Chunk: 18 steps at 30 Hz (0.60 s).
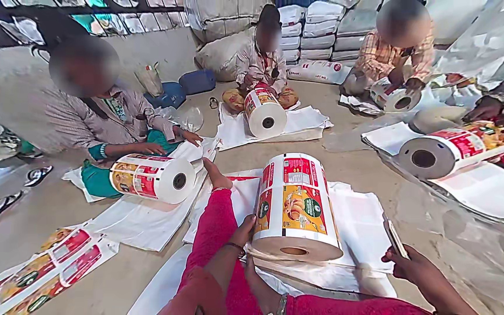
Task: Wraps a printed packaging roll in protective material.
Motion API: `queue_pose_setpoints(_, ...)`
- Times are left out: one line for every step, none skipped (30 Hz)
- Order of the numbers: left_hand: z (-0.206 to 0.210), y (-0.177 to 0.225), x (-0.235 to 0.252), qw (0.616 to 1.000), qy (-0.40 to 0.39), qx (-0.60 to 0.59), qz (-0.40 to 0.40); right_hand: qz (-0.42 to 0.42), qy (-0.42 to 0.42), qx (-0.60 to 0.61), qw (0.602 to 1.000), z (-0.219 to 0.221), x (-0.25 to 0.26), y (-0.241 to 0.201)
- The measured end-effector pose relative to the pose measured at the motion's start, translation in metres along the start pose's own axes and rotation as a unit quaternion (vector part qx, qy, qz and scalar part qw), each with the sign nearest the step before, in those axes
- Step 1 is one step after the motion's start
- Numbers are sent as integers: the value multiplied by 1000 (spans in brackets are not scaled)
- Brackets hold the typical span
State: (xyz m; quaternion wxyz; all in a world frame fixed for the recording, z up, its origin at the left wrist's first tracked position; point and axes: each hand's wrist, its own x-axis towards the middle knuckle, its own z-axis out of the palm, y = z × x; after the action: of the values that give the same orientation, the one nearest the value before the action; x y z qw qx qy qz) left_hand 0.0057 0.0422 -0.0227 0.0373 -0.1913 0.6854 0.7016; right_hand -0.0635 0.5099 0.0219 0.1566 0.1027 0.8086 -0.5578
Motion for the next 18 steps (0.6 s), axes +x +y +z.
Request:
queue_pose_setpoints(1,1,-1,1000,0,1,1,-1,4,2,1000,0,-1,-1)
queue_pose_setpoints(2,2,-2,1000,1,1,1,0,6,3,1000,0,0,0)
queue_pose_setpoints(2,3,-3,1000,0,1,2,3,5,5,1000,-1,1,2)
queue_pose_setpoints(2,2,-3,1000,-1,1,5,7,5,7,1000,-1,1,1)
queue_pose_setpoints(2,1,-2,1000,-2,-1,7,7,3,9,1000,-1,1,1)
queue_pose_setpoints(1,-1,-1,1000,-2,-4,8,4,2,16,1000,-2,2,3)
queue_pose_setpoints(1,-1,-1,1000,-2,-6,5,-2,3,28,1000,-2,4,7)
queue_pose_setpoints(2,-1,-1,1000,-1,-7,2,-4,-2,34,999,-3,5,9)
queue_pose_setpoints(2,0,-2,1000,0,-4,0,-1,-15,29,999,-4,3,8)
queue_pose_setpoints(2,1,-3,1000,2,1,-4,1,-18,29,999,-4,1,5)
queue_pose_setpoints(2,3,-4,1000,3,8,-7,1,-15,32,999,-3,0,4)
queue_pose_setpoints(2,4,-4,1000,3,13,-9,-2,-6,41,999,-2,1,5)
queue_pose_setpoints(2,3,-4,1000,2,16,-10,-3,-3,45,999,-1,2,6)
queue_pose_setpoints(1,3,-3,1000,2,17,-10,-3,-4,51,999,-1,4,7)
queue_pose_setpoints(0,2,-2,1000,3,16,-8,-1,-6,64,998,-1,6,9)
queue_pose_setpoints(0,0,-2,1000,7,15,-9,3,-9,83,997,-1,7,12)
queue_pose_setpoints(0,-1,-2,1000,14,16,-6,10,-13,101,995,0,8,13)
queue_pose_setpoints(1,-3,-1,1000,18,17,-4,17,-14,110,994,0,8,13)
